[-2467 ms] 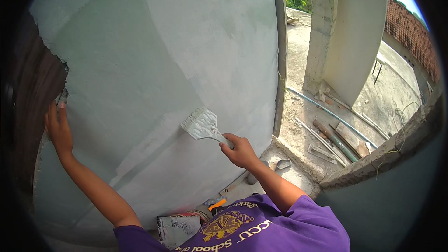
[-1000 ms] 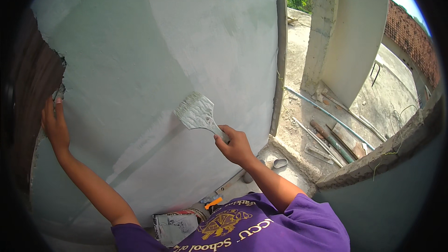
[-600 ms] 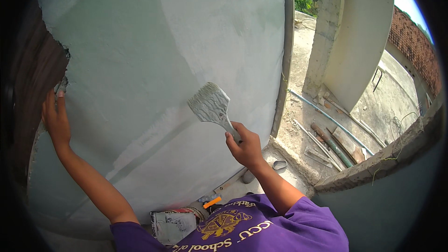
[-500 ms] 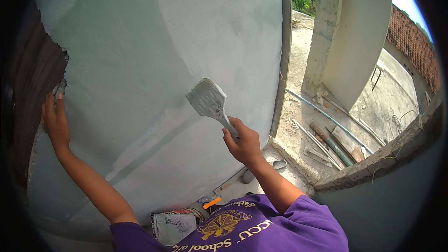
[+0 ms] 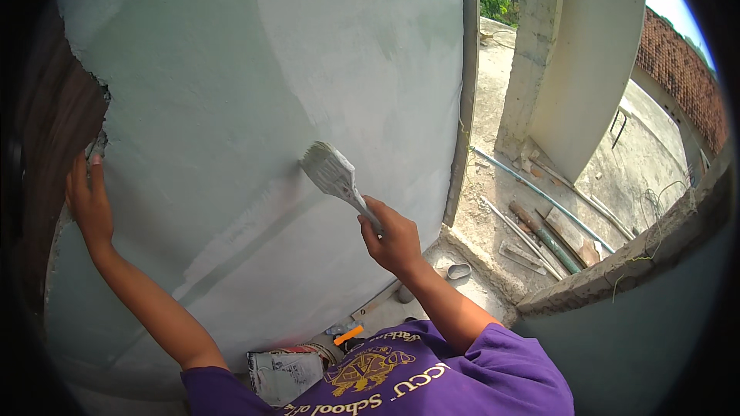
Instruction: The person is painting an interior wall with white paint using a brush.
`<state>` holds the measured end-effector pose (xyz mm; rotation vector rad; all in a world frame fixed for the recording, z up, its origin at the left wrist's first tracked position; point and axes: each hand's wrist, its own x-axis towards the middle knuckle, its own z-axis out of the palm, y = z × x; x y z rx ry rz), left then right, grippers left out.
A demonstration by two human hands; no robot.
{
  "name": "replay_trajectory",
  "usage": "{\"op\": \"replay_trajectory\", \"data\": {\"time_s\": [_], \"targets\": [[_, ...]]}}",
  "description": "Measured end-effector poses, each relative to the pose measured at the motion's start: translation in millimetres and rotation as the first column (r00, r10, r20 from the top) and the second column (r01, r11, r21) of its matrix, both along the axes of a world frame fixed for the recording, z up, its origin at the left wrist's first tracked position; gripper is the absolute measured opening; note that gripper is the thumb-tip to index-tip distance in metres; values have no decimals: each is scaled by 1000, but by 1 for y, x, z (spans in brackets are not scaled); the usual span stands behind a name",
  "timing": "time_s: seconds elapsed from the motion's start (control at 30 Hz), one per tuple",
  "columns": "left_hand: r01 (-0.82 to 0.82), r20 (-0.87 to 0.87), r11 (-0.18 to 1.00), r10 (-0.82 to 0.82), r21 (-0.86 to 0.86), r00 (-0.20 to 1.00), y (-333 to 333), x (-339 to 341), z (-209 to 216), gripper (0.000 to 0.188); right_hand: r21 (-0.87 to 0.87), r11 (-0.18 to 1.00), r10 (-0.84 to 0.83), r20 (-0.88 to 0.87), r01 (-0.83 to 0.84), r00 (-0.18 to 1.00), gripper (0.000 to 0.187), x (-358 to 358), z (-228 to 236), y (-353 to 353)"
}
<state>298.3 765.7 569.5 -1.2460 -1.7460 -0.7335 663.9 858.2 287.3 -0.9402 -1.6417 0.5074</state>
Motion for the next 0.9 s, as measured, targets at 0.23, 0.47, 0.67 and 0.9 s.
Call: {"op": "replay_trajectory", "data": {"time_s": [0.23,0.47,0.67,0.9], "targets": [[-5,16,999,6,-34,1000,-2,-4,0,55,-66,998,10,94,-4,996,35,2,-18,-10],[34,16,999,-34,-4,999,1,-5,0,55,22,1000,-6,-30,6,1000,35,0,-8,0],[4,11,1000,-4,-5,1000,1,-7,0,55,-235,972,37,39,-27,999,35,-6,-34,-8],[32,4,999,-32,-12,999,1,-10,0,55,-64,997,39,-70,-43,997,33,1,-15,-4]]}}
